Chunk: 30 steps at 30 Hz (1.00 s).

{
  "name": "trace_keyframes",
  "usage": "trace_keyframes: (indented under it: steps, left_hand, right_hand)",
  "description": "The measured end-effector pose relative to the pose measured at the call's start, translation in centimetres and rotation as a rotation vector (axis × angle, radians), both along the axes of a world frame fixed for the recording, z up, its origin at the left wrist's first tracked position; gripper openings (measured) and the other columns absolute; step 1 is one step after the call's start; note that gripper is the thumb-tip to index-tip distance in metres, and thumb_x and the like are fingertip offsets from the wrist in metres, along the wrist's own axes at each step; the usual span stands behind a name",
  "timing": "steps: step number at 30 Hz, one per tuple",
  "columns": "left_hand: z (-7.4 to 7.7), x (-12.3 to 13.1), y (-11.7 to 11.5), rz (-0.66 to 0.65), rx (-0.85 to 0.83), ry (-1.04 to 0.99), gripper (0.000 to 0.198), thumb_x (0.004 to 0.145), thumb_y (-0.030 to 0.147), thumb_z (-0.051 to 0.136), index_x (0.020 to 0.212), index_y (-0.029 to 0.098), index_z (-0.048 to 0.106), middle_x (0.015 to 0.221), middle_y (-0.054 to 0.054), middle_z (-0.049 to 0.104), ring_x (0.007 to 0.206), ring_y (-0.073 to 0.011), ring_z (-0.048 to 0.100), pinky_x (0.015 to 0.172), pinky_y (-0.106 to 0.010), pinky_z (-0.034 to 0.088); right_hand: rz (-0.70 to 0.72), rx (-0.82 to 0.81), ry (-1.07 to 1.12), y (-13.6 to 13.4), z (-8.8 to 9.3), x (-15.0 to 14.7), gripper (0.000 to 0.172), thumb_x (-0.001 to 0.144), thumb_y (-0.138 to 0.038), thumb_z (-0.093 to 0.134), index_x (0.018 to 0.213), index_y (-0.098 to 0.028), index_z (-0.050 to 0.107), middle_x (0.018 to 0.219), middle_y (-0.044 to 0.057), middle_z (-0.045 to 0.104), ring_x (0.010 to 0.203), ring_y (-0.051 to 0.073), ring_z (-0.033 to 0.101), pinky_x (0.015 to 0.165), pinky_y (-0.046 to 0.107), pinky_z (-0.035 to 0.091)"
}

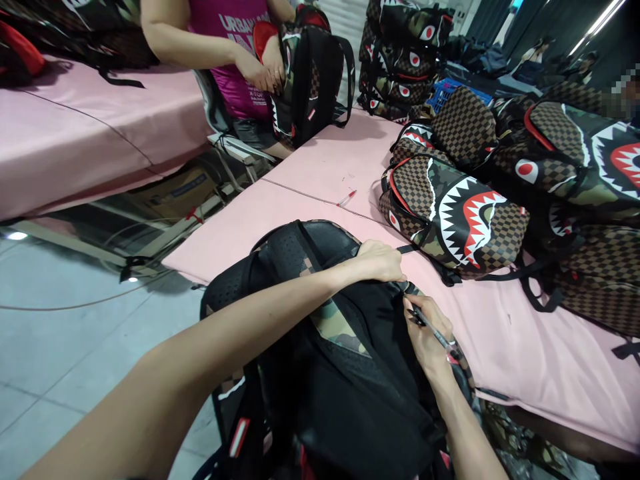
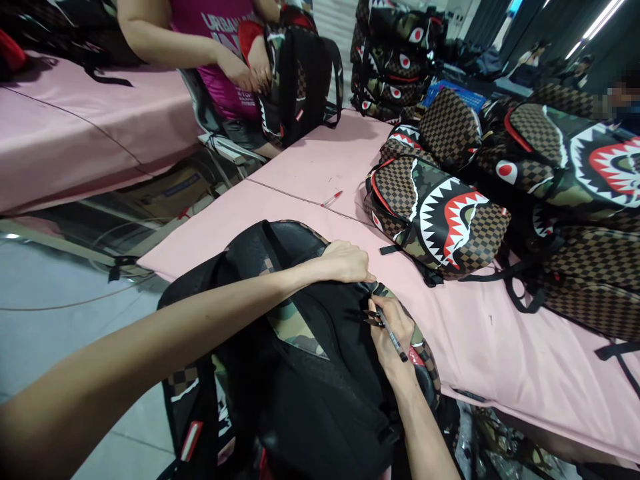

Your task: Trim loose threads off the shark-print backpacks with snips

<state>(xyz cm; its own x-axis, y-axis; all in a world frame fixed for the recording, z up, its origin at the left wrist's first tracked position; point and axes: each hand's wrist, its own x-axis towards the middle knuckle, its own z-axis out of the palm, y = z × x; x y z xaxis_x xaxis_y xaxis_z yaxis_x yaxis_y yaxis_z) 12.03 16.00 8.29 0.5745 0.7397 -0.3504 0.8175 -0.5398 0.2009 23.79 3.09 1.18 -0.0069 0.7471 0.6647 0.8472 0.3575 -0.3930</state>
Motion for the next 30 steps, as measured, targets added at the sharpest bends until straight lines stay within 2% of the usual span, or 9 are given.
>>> trace_keyframes:
  steps: [5, 10, 23, 27, 30]
  left_hand:
    - [0.08, -0.01, -0.04, -0.003, -0.006, 0.0, 0.05, 0.073, 0.059, 0.049, 0.101, 0.022, 0.068, 0.105, -0.009, 0.068, 0.102, -0.0248, 0.059, 0.083, -0.029, 0.043]
    - [0.16, 0.0, -0.14, 0.008, 0.001, -0.003, 0.05, 0.073, 0.059, 0.05, 0.101, 0.022, 0.068, 0.104, -0.01, 0.068, 0.102, -0.0247, 0.059, 0.083, -0.028, 0.043]
    - [0.21, -0.03, -0.2, 0.011, -0.005, -0.018, 0.049, 0.072, 0.059, 0.05, 0.099, 0.022, 0.069, 0.103, -0.01, 0.068, 0.1, -0.0248, 0.06, 0.082, -0.029, 0.043]
    - [0.39, -0.04, -0.32, 0.009, -0.004, -0.012, 0.048, 0.073, 0.058, 0.049, 0.099, 0.022, 0.069, 0.103, -0.01, 0.068, 0.1, -0.0247, 0.06, 0.082, -0.029, 0.043]
    - [0.47, -0.07, -0.37, -0.008, 0.013, -0.017, 0.05, 0.073, 0.057, 0.048, 0.097, 0.02, 0.069, 0.101, -0.011, 0.069, 0.098, -0.0255, 0.061, 0.08, -0.03, 0.044]
  right_hand:
    - [0.02, 0.045, 0.024, 0.06, -0.01, -0.02, 0.006, 0.082, -0.014, 0.056, 0.085, -0.018, 0.06, 0.073, 0.002, 0.065, 0.065, 0.012, 0.062, 0.061, 0.022, 0.048]
    - [0.021, -0.012, 0.021, -0.08, -0.12, 0.02, 0.004, 0.083, -0.016, 0.055, 0.084, -0.018, 0.059, 0.073, 0.003, 0.063, 0.065, 0.012, 0.061, 0.059, 0.022, 0.048]
    - [0.011, 0.011, -0.002, -0.29, -0.34, 0.13, 0.006, 0.084, -0.016, 0.052, 0.086, -0.02, 0.057, 0.072, 0.003, 0.061, 0.064, 0.014, 0.06, 0.057, 0.024, 0.048]
    - [0.072, 0.011, 0.002, -0.12, -0.5, 0.12, 0.008, 0.084, -0.015, 0.053, 0.088, -0.02, 0.057, 0.077, 0.004, 0.063, 0.07, 0.014, 0.062, 0.062, 0.025, 0.05]
    - [0.062, 0.006, -0.018, -0.09, -0.65, 0.15, 0.007, 0.083, -0.014, 0.053, 0.087, -0.02, 0.056, 0.075, 0.004, 0.061, 0.067, 0.014, 0.061, 0.058, 0.024, 0.049]
